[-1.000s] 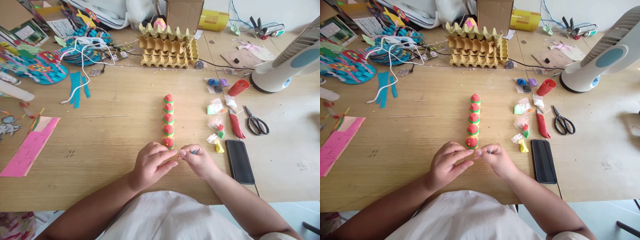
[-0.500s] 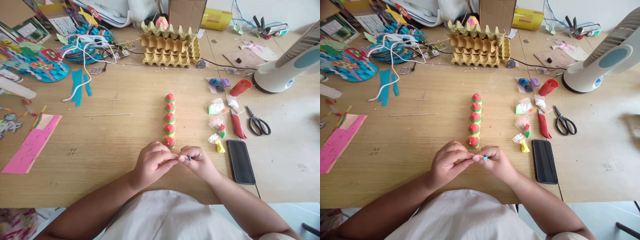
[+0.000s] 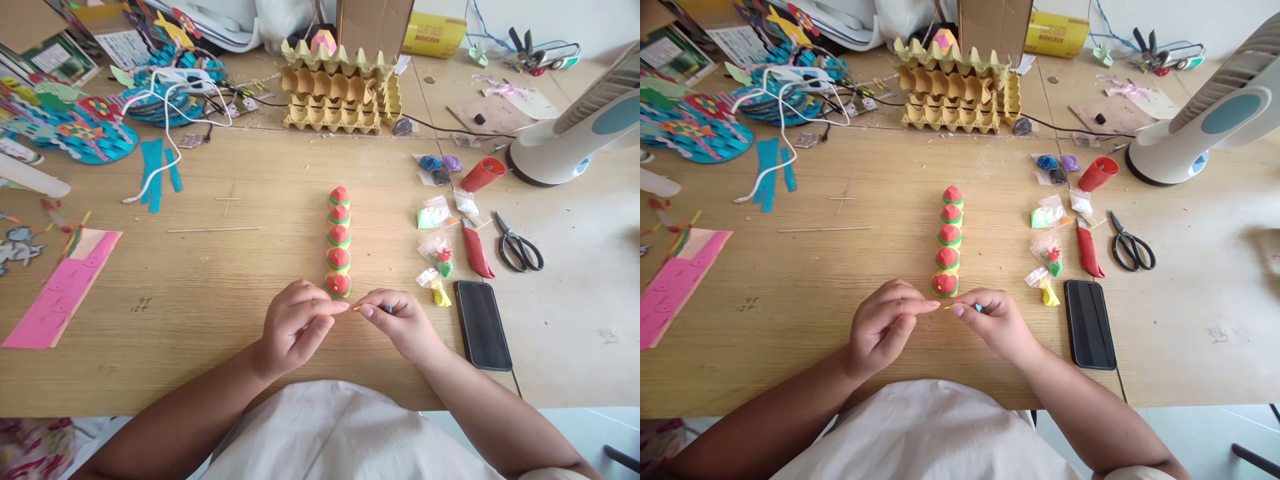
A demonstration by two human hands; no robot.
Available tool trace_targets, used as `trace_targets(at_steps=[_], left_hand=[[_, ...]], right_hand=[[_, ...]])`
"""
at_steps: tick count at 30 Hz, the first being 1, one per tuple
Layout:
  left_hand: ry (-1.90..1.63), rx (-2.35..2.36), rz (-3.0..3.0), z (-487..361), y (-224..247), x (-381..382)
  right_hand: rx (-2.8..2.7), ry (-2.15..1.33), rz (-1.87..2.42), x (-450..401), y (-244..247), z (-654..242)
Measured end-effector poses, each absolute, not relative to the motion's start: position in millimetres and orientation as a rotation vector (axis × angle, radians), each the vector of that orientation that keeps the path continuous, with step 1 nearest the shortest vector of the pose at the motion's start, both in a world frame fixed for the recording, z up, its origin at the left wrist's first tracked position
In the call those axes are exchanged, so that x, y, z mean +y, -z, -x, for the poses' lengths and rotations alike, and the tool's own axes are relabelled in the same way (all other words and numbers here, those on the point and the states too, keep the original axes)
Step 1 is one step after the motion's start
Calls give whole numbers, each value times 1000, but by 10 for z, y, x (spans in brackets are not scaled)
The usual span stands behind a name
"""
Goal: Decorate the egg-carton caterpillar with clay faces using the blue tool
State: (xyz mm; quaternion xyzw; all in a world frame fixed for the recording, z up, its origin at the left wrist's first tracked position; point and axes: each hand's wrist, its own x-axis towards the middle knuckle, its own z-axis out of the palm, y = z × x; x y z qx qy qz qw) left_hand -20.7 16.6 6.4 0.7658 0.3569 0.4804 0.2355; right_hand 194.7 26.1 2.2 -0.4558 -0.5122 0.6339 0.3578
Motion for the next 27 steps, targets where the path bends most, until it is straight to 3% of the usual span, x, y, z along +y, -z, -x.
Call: trace_targets(at_steps=[8,16,27], left_hand=[[-1092,684,-2499,121,53,90],[-1312,1079,-2345,177,-33,141],[-1254,1049,-2519,168,-9,161]], right_hand=[[-1094,-1572,1206,313,93,-2066],[-1418,-1579,1139,299,-73,-1997],[-1506,-1748,999,307,-100,-1962]])
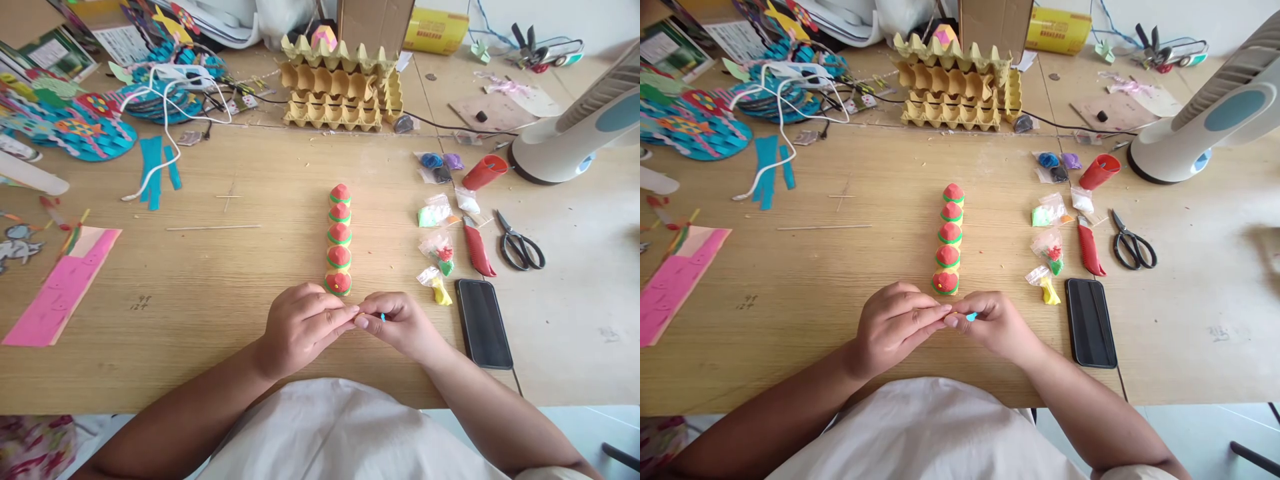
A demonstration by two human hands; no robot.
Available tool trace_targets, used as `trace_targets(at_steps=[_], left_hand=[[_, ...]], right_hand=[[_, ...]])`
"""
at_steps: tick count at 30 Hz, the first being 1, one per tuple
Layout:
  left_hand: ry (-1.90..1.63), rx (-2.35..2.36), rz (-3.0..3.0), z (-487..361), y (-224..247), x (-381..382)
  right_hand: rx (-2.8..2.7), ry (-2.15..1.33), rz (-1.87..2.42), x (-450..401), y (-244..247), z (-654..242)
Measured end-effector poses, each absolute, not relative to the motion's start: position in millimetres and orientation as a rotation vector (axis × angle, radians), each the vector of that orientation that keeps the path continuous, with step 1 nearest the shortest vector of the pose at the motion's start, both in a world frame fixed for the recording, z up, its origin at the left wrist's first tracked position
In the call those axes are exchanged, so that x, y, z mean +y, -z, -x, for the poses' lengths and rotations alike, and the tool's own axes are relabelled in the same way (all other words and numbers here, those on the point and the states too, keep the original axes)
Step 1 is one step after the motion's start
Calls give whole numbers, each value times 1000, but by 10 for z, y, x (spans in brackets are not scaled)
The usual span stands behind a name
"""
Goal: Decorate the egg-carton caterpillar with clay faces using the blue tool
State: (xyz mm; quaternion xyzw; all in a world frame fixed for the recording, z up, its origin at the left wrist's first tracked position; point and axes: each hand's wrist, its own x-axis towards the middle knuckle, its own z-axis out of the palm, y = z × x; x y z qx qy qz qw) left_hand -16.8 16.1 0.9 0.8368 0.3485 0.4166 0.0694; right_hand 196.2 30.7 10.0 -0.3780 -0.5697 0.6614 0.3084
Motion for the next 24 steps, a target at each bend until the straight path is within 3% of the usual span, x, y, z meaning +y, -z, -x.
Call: trace_targets(at_steps=[24], left_hand=[[-1310,983,-2364,161,-5,171]], right_hand=[[-1376,-1782,1151,300,-49,-1988]])
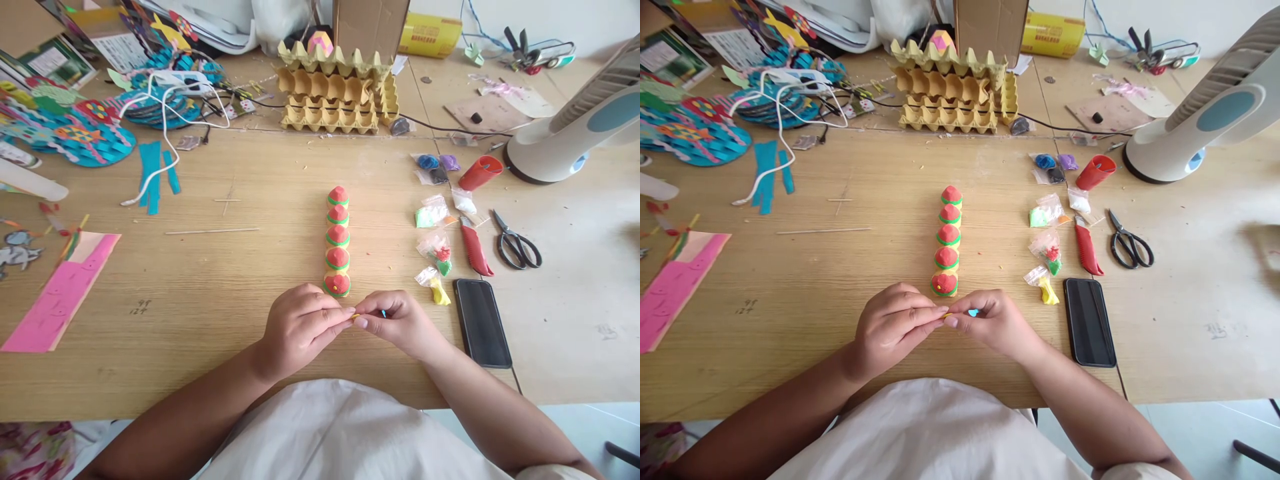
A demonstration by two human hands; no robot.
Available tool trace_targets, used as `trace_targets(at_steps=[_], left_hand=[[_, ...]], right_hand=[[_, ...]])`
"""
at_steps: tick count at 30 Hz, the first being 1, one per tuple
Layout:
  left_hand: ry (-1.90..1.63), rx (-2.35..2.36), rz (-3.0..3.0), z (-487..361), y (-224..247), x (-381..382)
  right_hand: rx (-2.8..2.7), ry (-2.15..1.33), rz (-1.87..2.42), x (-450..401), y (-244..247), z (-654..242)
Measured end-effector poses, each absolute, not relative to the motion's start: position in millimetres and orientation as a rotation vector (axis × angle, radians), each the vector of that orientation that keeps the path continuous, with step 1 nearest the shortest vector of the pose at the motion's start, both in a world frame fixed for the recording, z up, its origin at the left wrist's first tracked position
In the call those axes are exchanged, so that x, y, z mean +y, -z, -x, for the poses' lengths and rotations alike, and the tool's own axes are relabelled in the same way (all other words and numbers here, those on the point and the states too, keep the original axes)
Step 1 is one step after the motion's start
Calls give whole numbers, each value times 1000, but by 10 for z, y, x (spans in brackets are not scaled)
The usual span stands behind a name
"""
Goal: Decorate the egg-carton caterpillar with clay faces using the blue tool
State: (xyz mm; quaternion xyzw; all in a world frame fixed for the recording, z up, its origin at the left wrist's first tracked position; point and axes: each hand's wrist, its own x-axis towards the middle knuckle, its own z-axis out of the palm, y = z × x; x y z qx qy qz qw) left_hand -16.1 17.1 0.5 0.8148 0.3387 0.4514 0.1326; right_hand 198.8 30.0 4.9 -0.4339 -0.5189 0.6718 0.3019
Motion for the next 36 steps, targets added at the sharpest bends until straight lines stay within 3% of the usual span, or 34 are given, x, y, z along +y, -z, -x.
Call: trace_targets(at_steps=[36], left_hand=[[-1257,1060,-2549,189,-38,131]], right_hand=[[-1253,-1953,1128,268,-28,-1965]])
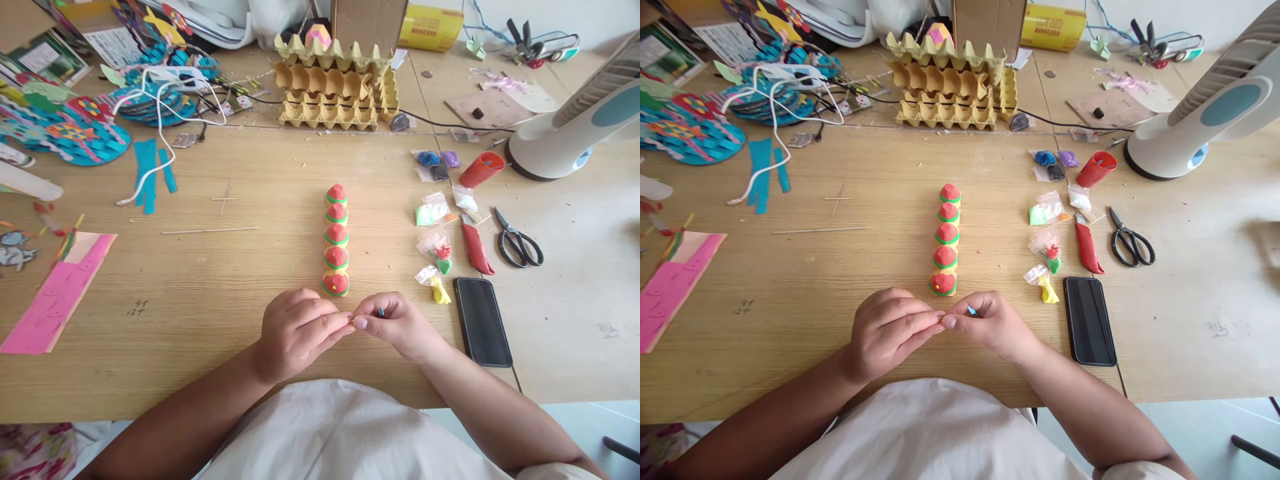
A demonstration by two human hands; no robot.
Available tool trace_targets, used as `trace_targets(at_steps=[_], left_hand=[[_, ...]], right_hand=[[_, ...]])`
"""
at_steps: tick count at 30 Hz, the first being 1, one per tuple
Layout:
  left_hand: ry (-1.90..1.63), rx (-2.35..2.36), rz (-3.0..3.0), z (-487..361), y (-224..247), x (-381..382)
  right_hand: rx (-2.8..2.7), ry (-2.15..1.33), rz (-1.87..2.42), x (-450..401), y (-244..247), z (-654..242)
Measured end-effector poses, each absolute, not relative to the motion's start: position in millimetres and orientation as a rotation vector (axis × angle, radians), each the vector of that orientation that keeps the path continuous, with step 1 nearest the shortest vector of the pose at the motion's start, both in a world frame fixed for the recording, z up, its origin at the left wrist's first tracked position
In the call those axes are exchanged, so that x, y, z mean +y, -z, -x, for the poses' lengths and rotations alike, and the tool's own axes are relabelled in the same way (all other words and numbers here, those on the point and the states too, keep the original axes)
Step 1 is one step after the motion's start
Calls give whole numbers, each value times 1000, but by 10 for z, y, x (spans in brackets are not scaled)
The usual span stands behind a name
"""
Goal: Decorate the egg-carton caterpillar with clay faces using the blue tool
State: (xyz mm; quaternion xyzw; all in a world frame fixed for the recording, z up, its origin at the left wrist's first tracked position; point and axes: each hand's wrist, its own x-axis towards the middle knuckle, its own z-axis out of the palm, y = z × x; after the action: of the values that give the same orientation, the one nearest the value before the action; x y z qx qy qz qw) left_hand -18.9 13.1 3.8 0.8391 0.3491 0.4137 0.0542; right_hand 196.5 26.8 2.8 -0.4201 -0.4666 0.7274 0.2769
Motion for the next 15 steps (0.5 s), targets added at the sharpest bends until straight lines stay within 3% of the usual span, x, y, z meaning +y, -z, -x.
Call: trace_targets(at_steps=[15], left_hand=[[-1282,1041,-2381,158,-55,143]], right_hand=[[-1212,-1919,1173,268,-43,-1958]])
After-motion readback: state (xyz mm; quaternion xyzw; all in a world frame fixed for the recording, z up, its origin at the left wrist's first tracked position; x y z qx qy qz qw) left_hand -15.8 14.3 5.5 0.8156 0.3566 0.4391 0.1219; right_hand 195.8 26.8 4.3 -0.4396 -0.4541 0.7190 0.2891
